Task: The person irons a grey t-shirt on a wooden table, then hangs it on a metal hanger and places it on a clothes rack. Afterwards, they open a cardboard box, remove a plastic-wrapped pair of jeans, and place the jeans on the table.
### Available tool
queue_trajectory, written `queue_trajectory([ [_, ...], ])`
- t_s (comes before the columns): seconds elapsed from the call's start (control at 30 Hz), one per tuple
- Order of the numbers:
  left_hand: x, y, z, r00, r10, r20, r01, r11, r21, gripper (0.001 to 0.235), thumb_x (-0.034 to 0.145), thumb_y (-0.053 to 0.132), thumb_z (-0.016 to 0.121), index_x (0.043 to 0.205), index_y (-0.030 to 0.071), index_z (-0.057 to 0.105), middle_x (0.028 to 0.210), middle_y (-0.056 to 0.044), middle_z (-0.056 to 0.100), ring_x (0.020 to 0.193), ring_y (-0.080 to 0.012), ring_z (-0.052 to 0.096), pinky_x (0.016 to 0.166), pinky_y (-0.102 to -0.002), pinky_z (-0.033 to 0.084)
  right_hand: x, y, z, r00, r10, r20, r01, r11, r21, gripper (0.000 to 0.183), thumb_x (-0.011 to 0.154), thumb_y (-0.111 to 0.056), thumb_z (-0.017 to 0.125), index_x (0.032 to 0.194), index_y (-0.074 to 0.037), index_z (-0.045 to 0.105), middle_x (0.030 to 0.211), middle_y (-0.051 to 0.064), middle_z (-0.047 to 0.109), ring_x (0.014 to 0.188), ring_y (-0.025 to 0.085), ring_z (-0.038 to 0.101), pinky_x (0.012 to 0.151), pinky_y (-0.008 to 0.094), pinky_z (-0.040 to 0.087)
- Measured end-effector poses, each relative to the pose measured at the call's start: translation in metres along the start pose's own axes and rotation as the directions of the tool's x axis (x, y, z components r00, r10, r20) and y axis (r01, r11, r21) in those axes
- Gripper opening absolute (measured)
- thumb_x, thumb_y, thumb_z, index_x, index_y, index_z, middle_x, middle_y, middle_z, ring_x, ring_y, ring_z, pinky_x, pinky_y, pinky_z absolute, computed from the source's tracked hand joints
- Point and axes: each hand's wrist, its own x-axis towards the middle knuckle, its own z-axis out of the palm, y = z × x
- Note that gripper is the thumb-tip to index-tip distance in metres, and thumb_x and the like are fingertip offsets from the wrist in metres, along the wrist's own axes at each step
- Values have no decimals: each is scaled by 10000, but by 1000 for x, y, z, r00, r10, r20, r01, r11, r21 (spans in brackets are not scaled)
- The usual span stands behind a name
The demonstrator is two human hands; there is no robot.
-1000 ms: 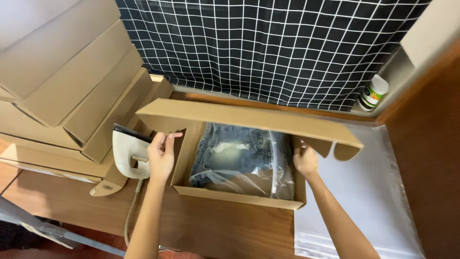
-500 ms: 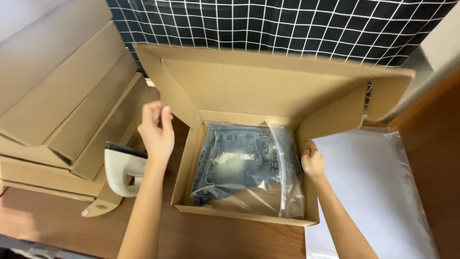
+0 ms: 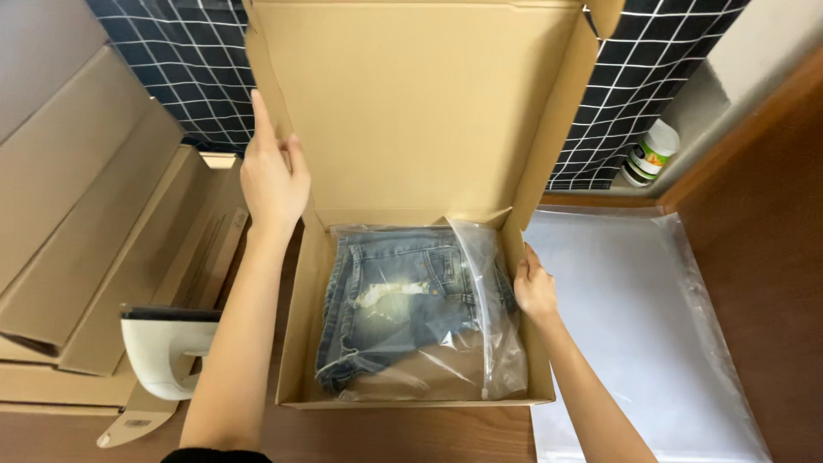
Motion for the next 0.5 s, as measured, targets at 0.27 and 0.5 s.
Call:
queue_trajectory([
  [0.27, -43, 6, -5, 992, -45, 120, 62, 988, -140, 513, 834, -64, 479, 1330, -6, 363, 1389, -265, 186, 1074, -409, 488, 839, -443, 470, -4, -8, -2, 1000, -3, -14, 3, 1000, -5, 457, 879, -326, 303, 1319, -252, 400, 1169, 202, 540, 1123, 354, 469, 989, 432, 346],
  [0.5, -137, -35, 6, 993, -47, 110, 3, 930, 368, 547, 680, 111, 648, 1208, 127, 506, 1249, -112, 432, 1179, -309, 377, 950, -469, 307, -2, -3, -1, 999, -32, -32, 30, 998, -47, 453, 882, -312, 312, 1319, -238, 406, 1136, 222, 554, 1102, 364, 483, 977, 439, 355],
])
